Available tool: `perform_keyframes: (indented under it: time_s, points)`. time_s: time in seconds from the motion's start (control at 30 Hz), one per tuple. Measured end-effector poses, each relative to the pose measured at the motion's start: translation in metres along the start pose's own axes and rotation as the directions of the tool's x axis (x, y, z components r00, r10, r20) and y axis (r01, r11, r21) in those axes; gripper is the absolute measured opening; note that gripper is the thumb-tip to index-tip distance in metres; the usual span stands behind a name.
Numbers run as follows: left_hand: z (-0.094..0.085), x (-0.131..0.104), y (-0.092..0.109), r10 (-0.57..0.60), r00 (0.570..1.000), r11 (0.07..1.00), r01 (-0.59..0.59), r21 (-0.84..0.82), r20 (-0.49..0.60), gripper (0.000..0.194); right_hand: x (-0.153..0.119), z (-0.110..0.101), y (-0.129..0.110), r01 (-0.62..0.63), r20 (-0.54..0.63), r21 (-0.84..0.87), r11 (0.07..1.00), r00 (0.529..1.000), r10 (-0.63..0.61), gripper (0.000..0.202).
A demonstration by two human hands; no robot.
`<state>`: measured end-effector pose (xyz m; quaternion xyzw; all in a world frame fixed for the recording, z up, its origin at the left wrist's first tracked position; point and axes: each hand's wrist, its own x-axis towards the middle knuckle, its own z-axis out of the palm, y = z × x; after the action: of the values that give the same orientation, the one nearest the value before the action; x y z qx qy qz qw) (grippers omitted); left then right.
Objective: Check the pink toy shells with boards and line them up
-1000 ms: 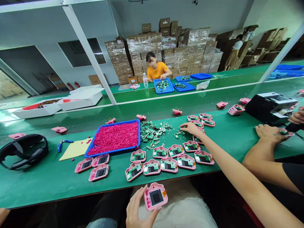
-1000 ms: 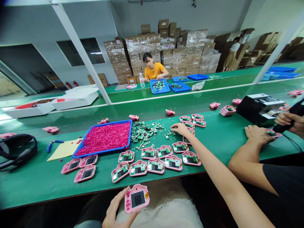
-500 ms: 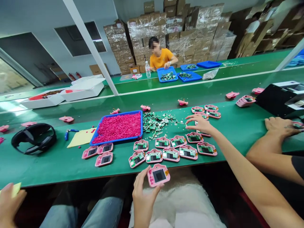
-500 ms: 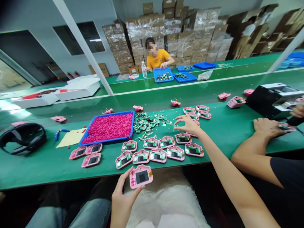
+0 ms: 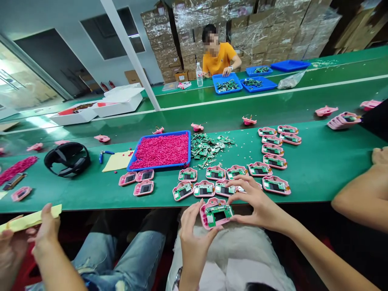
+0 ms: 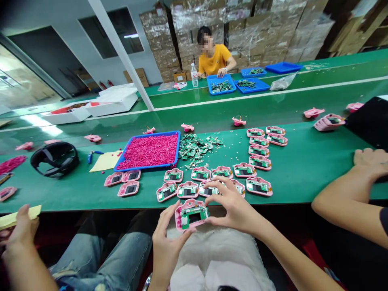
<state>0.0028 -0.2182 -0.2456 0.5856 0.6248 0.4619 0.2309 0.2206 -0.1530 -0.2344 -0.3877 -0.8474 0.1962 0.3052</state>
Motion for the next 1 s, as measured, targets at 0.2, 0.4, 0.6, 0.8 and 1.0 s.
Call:
perform_keyframes:
  time_s: [0.2, 0.4, 0.6, 0.8, 1.0]
  points:
    - [0.0, -0.002, 0.003, 0.001, 0.999, 1.0, 0.0, -0.007, 0.032, 0.062, -0.002, 0.003, -0.003, 0.0, -0.02, 0.003, 1.0, 1.0, 0.0, 0.02]
    - [-0.002, -0.001, 0.003, -0.2, 0.958, 0.955, 0.237, -0.178, 0.203, 0.071, -0.007, 0.008, -0.006, 0.031, -0.097, 0.041, 0.999, 0.995, -0.027, 0.019]
    - [-0.006, 0.003, 0.001, -0.25, 0.859, 0.845, 0.419, -0.332, 0.447, 0.07, -0.013, 0.016, -0.01, -0.025, -0.135, 0.127, 0.992, 0.99, 0.042, 0.018]
    - [0.004, 0.006, -0.001, -0.32, 0.85, 0.795, 0.481, -0.37, 0.419, 0.041, -0.017, 0.03, -0.013, -0.069, -0.186, 0.202, 0.977, 0.977, 0.107, 0.019]
    - [0.014, 0.003, -0.001, -0.377, 0.87, 0.773, 0.484, -0.41, 0.316, 0.041, -0.022, 0.057, -0.025, -0.342, -0.084, 0.569, 0.748, 0.88, 0.467, 0.044]
